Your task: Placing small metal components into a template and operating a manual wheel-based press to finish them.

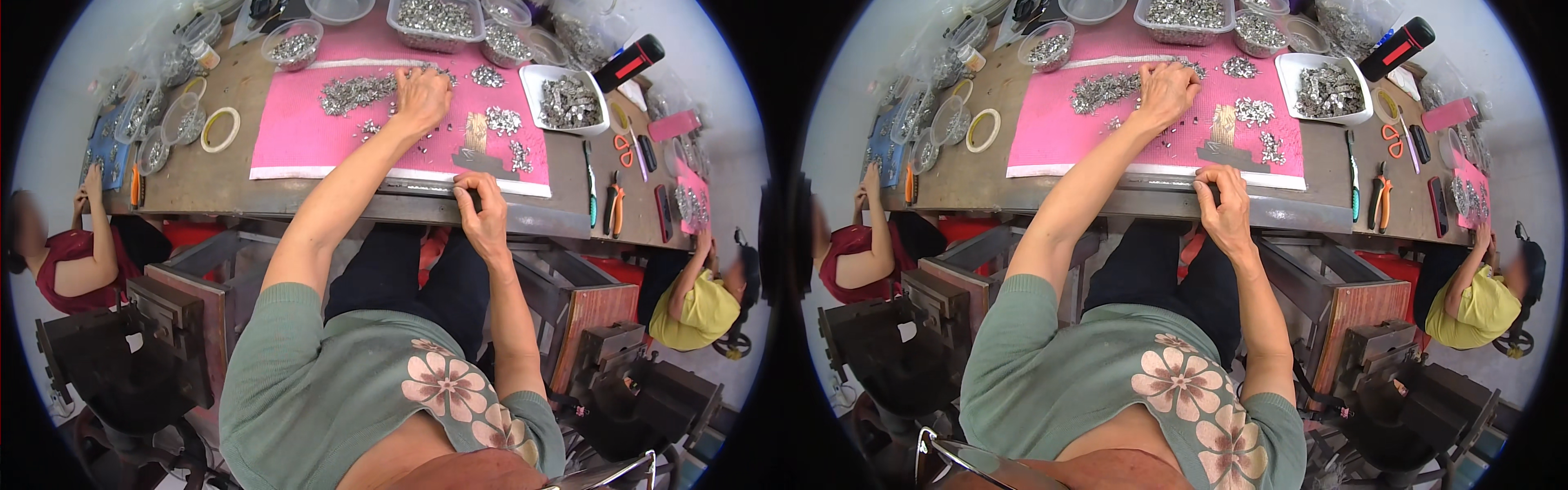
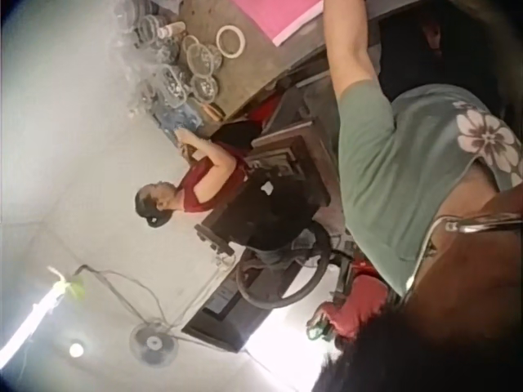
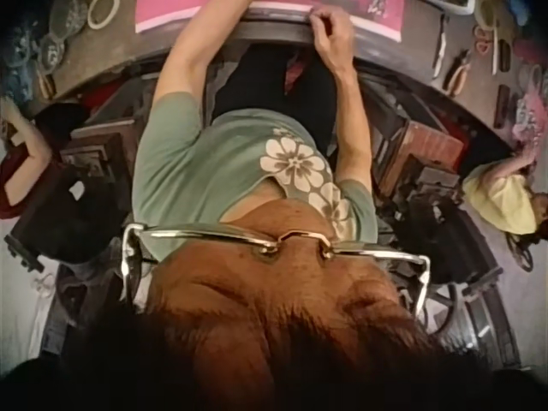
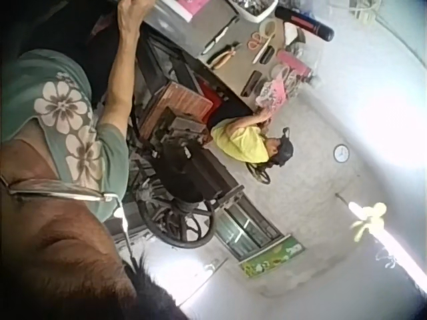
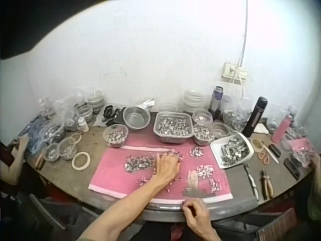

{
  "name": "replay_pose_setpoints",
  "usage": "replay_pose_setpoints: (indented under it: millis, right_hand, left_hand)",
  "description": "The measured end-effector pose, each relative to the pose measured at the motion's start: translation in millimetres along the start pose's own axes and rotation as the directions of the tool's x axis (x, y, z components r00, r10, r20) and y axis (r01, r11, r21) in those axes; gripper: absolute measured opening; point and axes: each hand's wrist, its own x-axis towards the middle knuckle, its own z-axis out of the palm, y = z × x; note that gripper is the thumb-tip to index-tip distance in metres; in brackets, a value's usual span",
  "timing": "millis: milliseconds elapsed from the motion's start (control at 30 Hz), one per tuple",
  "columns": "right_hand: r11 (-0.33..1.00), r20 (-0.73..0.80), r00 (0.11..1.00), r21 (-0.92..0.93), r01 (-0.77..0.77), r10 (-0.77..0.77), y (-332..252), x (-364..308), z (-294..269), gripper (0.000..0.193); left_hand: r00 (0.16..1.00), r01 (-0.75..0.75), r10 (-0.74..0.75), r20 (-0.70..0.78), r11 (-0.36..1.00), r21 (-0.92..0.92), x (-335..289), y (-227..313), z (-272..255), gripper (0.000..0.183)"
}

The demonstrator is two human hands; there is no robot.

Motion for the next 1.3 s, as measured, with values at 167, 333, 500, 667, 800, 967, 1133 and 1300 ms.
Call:
replay_pose_setpoints:
  millis: [167, 333, 500, 667, 800, 967, 1133, 1300]
  right_hand:
    - [0.994, 0.001, 0.999, -0.105, 0.043, -0.043, -3.3, -0.3, 5.1, 0.007]
    - [0.968, -0.011, 0.99, -0.21, 0.136, -0.141, -0.6, -2.3, 5.4, 0.011]
    - [0.9, -0.002, 0.957, -0.34, 0.273, -0.291, -6.9, -0.6, 3.5, 0.014]
    - [0.942, -0.002, 0.98, -0.277, 0.189, -0.197, 4.0, 14.8, -18.1, 0.012]
    - [0.939, -0.003, 0.998, -0.34, 0.061, -0.066, 26.7, 32.3, -23.4, 0.009]
    - [0.955, 0.078, 0.997, -0.298, 0.002, 0.022, 31.7, 47.6, -18.4, 0.008]
    - [0.958, 0.157, 0.984, -0.284, -0.033, 0.081, 33.4, 51.6, -30.2, 0.008]
    - [0.968, 0.009, 1.0, -0.25, -0.013, 0.016, 53.1, 65.0, -31.2, 0.007]
  left_hand:
    - [0.999, 0.022, -0.018, 0.04, 0.994, -0.106, -6.8, 8.8, -18.8, 0.011]
    - [0.986, -0.086, 0.122, 0.118, 0.959, -0.27, -35.5, 23.2, -56.9, 0.008]
    - [0.958, -0.212, 0.24, 0.158, 0.962, -0.175, -74.8, 28.0, -71.1, 0.005]
    - [0.954, -0.226, 0.254, 0.161, 0.958, -0.176, -83.5, 31.6, -65.8, 0.006]
    - [0.955, -0.235, 0.264, 0.136, 0.952, -0.197, -83.1, 34.3, -61.7, 0.008]
    - [0.953, -0.262, 0.28, 0.116, 0.953, -0.15, -85.1, 35.5, -58.1, 0.008]
    - [0.953, -0.267, 0.284, 0.103, 0.952, -0.148, -86.5, 32.6, -53.9, 0.01]
    - [0.954, -0.254, 0.275, 0.118, 0.953, -0.165, -85.8, 32.0, -55.6, 0.009]
